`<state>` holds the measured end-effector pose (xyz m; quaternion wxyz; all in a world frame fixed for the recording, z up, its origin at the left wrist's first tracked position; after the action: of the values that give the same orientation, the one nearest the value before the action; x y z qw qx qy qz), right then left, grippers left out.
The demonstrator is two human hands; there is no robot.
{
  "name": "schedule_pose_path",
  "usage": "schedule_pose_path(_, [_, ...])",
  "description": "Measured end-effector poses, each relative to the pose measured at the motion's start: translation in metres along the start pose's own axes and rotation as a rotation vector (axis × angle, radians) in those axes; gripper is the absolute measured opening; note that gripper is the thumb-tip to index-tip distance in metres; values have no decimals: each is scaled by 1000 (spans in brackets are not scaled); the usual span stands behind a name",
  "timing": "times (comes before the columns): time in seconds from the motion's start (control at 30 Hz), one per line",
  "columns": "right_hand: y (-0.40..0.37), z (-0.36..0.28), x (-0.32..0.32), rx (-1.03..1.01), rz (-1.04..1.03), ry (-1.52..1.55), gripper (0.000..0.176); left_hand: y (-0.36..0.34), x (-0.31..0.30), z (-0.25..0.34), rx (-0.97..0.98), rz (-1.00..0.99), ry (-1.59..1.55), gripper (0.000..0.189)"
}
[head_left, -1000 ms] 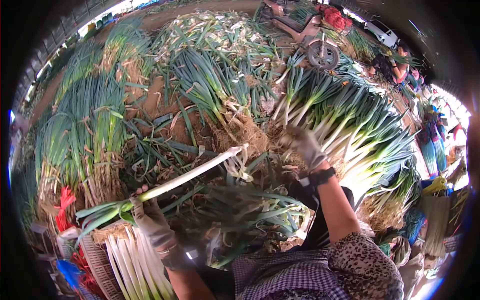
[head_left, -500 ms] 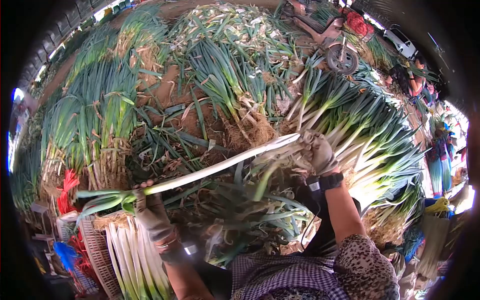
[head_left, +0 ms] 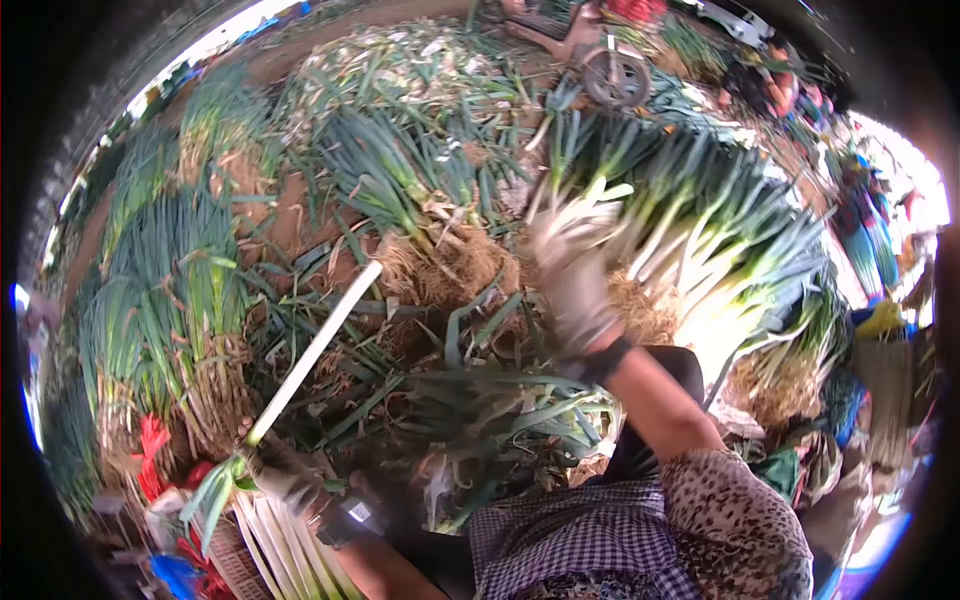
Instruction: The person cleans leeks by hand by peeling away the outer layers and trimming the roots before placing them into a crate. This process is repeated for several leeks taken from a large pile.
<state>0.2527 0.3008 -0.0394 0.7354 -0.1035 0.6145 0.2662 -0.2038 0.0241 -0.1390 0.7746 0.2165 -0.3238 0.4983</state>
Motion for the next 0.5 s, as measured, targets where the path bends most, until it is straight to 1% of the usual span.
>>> schedule_pose_path(0.03, [-33,-63,-6,-227,-247,130,15,1,6,-4,0,8,6,28])
schedule_pose_path(0.07, [-78,-103,21,-397,-320,545,33,-11,28,-3,-17,-31,-16,27])
schedule_pose_path(0.13, [-123,-171,73,-559,-229,1152,60,-9,33,-1,3,-129,33,27])
schedule_pose_path(0.17, [-116,-168,67,-589,-255,1173,60,-12,36,-9,31,-154,29,27])
schedule_pose_path(0.2, [-108,-165,60,-618,-282,1195,60,-19,43,-6,-14,-153,79,25])
schedule_pose_path(0.23, [-105,-143,7,-624,-469,1107,56,-17,36,-3,84,-161,389,25])
schedule_pose_path(0.27, [-107,-124,-24,-618,-641,1010,52,-7,26,-9,192,-189,683,26])
schedule_pose_path(0.3, [-106,-117,-32,-626,-518,996,51,-9,35,-11,274,-184,900,26])
schedule_pose_path(0.37, [-86,-88,-48,-640,-267,895,52,-27,64,-13,398,-193,1185,27])
schedule_pose_path(0.43, [-73,-18,-102,-334,104,1168,52,-62,105,-10,582,-263,1492,29])
schedule_pose_path(0.5, [-65,10,-73,-213,577,820,55,-109,152,-2,791,-351,1705,31])
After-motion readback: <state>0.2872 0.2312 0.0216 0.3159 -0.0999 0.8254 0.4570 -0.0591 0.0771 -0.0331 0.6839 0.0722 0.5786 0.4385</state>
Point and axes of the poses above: each hand's wrist, its own y-axis towards the middle knuckle, its own x-axis out of the palm, z = x × y, the point moved 4 cm from there along y, towards the middle knuckle, and after that the axes turned 8 degrees about y, right-handed, at the moved point
